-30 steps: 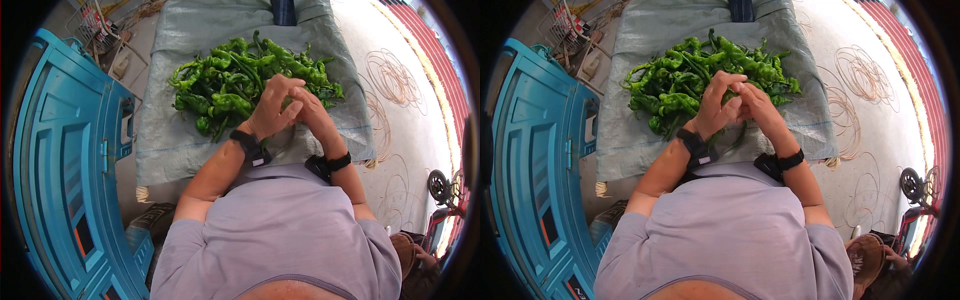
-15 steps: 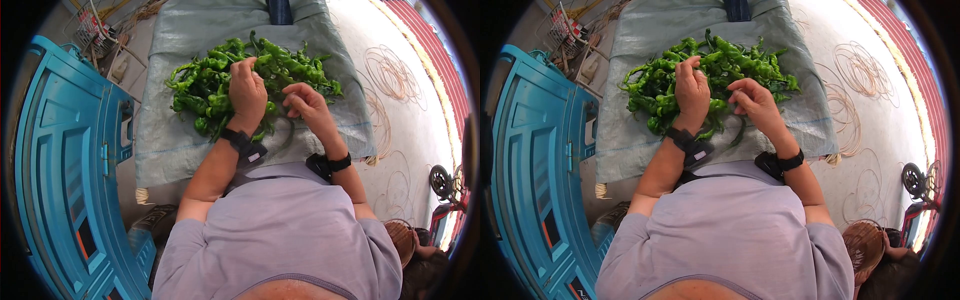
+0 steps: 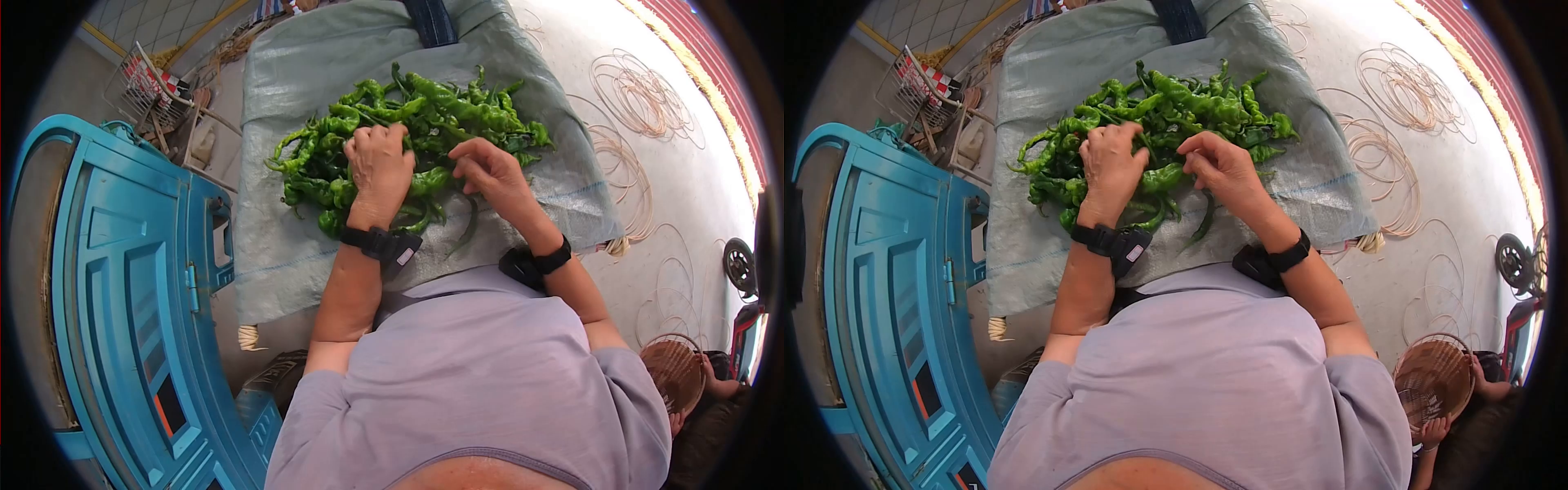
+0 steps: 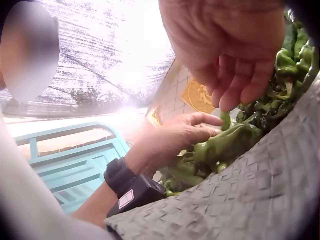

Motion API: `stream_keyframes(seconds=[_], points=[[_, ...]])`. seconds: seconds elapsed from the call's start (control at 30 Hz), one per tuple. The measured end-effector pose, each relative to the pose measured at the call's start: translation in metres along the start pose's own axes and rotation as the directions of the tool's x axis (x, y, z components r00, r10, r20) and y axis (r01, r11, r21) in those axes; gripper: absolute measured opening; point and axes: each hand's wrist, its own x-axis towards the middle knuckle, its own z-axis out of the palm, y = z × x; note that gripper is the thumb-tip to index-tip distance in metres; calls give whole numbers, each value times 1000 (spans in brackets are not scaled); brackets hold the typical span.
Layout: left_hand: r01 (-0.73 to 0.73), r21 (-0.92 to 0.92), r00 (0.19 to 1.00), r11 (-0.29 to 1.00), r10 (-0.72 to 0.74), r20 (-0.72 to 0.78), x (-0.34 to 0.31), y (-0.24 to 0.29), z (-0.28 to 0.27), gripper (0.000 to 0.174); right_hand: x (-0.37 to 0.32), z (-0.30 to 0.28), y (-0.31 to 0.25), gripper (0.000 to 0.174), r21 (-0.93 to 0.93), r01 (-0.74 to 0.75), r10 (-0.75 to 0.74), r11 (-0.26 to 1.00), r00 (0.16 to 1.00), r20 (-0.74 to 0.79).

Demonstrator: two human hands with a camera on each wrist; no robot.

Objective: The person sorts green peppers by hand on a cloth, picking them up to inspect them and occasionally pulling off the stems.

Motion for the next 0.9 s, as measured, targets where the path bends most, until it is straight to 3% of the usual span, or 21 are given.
stream_keyframes(seconds=[0.1,0.23,0.53,0.63,0.73,0.83,0.9], points=[[-69,122,995,990,59,86,-7,2,-6,54,-2,0,-4,15,-55,-13,14,998,999,29],[-71,184,978,980,33,204,1,6,-14,55,-2,-1,-1,15,-71,-17,22,997,998,58],[-194,43,979,980,196,-60,2,-5,-6,32,-2,-3,-1,16,-69,-19,22,997,999,49],[-103,-90,995,991,101,-22,6,-4,-13,23,-2,-2,-1,15,-48,-15,16,999,1000,22],[-98,-116,979,988,75,-189,11,-6,-17,17,-1,-4,-1,15,-29,-16,17,999,1000,20],[35,-455,960,890,-155,-231,15,0,-24,13,-1,-3,-1,15,4,-24,24,1000,999,26],[-2,-543,917,840,-214,-335,14,9,-31,16,-1,-3,-1,17,48,-38,36,998,999,36]])
